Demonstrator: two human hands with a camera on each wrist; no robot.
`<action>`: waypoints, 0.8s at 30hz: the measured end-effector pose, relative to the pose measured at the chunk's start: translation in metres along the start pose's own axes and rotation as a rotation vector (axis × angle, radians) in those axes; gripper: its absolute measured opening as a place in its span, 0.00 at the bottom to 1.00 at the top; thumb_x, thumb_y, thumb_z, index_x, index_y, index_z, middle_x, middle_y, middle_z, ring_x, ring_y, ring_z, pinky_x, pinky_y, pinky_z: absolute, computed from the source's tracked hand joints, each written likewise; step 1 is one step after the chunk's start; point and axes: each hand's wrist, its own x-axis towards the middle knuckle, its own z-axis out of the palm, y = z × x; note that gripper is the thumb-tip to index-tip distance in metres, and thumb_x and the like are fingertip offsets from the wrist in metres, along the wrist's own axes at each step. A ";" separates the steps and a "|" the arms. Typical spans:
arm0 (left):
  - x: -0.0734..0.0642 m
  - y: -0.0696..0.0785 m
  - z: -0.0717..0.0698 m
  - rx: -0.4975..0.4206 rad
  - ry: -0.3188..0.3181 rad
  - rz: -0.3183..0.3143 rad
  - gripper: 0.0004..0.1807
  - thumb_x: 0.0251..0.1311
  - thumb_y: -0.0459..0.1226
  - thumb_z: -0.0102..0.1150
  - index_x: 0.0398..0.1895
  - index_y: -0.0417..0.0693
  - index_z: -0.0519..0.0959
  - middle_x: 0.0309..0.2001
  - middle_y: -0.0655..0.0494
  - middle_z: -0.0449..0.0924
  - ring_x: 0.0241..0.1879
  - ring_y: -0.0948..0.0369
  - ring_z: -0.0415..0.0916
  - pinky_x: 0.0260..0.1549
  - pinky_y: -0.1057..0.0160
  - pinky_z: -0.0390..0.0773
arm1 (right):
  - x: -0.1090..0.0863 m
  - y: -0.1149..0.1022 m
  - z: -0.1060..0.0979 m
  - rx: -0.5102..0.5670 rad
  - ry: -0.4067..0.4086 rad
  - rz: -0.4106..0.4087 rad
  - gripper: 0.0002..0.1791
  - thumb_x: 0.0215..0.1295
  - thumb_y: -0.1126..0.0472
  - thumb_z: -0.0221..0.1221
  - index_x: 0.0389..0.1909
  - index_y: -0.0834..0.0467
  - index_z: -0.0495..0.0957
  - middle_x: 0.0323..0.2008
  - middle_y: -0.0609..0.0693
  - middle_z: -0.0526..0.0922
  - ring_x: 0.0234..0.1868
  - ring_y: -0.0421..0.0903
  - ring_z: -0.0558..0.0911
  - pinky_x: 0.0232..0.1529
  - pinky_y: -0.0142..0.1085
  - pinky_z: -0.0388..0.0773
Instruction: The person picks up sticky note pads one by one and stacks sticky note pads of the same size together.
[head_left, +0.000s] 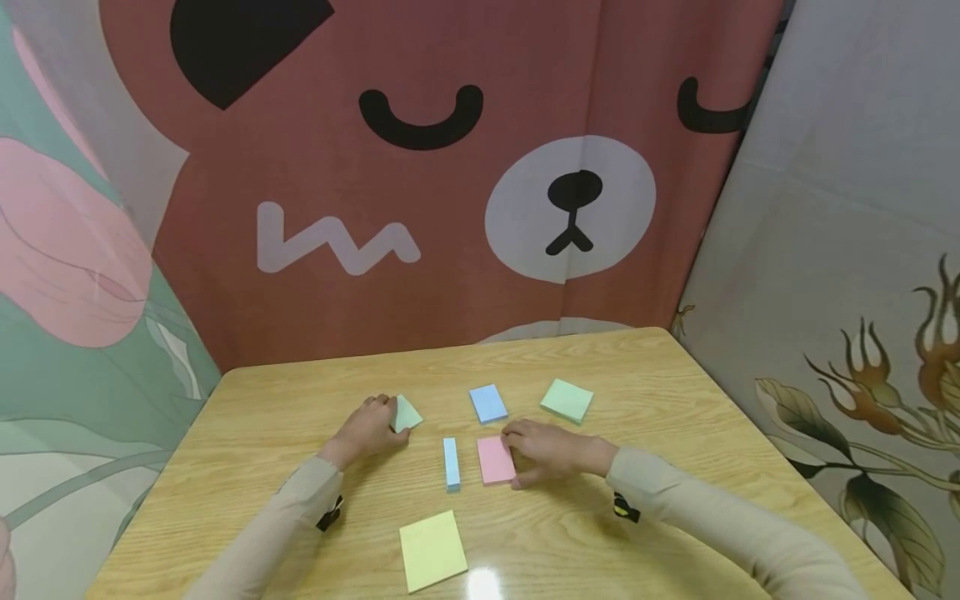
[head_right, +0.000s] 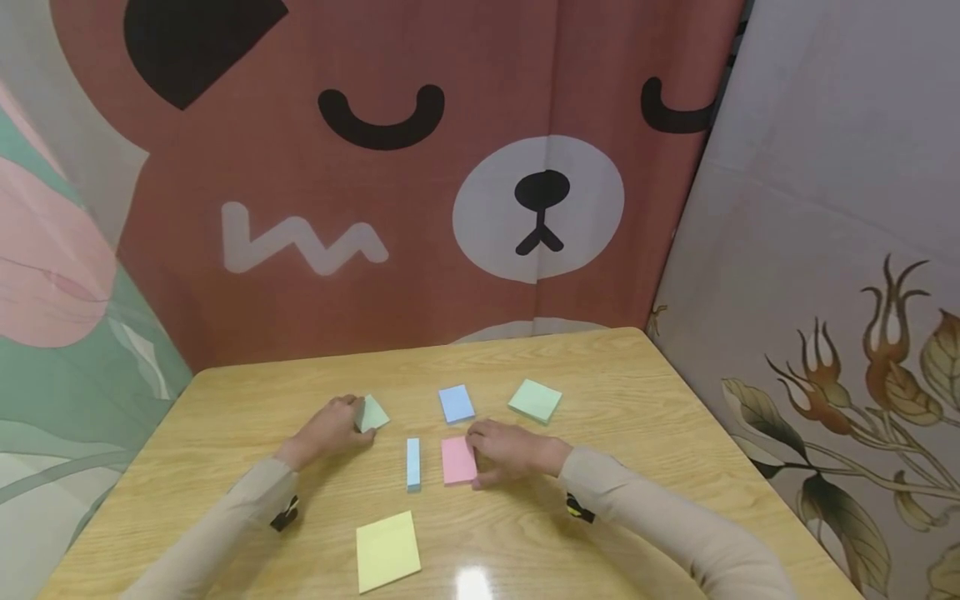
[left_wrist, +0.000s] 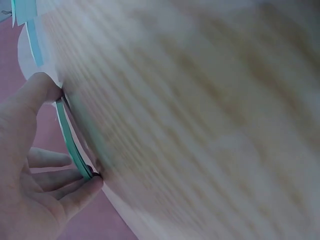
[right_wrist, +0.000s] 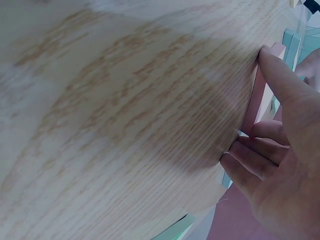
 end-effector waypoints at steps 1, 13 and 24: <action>0.000 0.000 0.000 0.002 0.000 -0.002 0.34 0.59 0.47 0.65 0.54 0.24 0.74 0.47 0.35 0.78 0.39 0.49 0.75 0.36 0.55 0.77 | 0.000 0.000 0.000 -0.001 -0.001 0.001 0.37 0.65 0.40 0.62 0.64 0.64 0.70 0.64 0.57 0.69 0.65 0.51 0.69 0.62 0.42 0.70; 0.000 0.001 -0.001 -0.015 0.011 -0.018 0.34 0.58 0.49 0.65 0.53 0.24 0.75 0.50 0.37 0.77 0.41 0.52 0.75 0.37 0.56 0.78 | -0.001 -0.001 -0.001 -0.025 0.001 -0.010 0.39 0.66 0.40 0.61 0.65 0.65 0.70 0.64 0.58 0.69 0.65 0.52 0.69 0.62 0.42 0.70; -0.001 0.005 -0.002 -0.030 0.041 0.017 0.32 0.58 0.46 0.67 0.52 0.24 0.75 0.49 0.36 0.77 0.40 0.51 0.76 0.36 0.56 0.78 | -0.002 -0.002 -0.001 -0.018 0.012 -0.020 0.38 0.66 0.40 0.61 0.64 0.65 0.70 0.64 0.58 0.69 0.65 0.53 0.70 0.61 0.43 0.71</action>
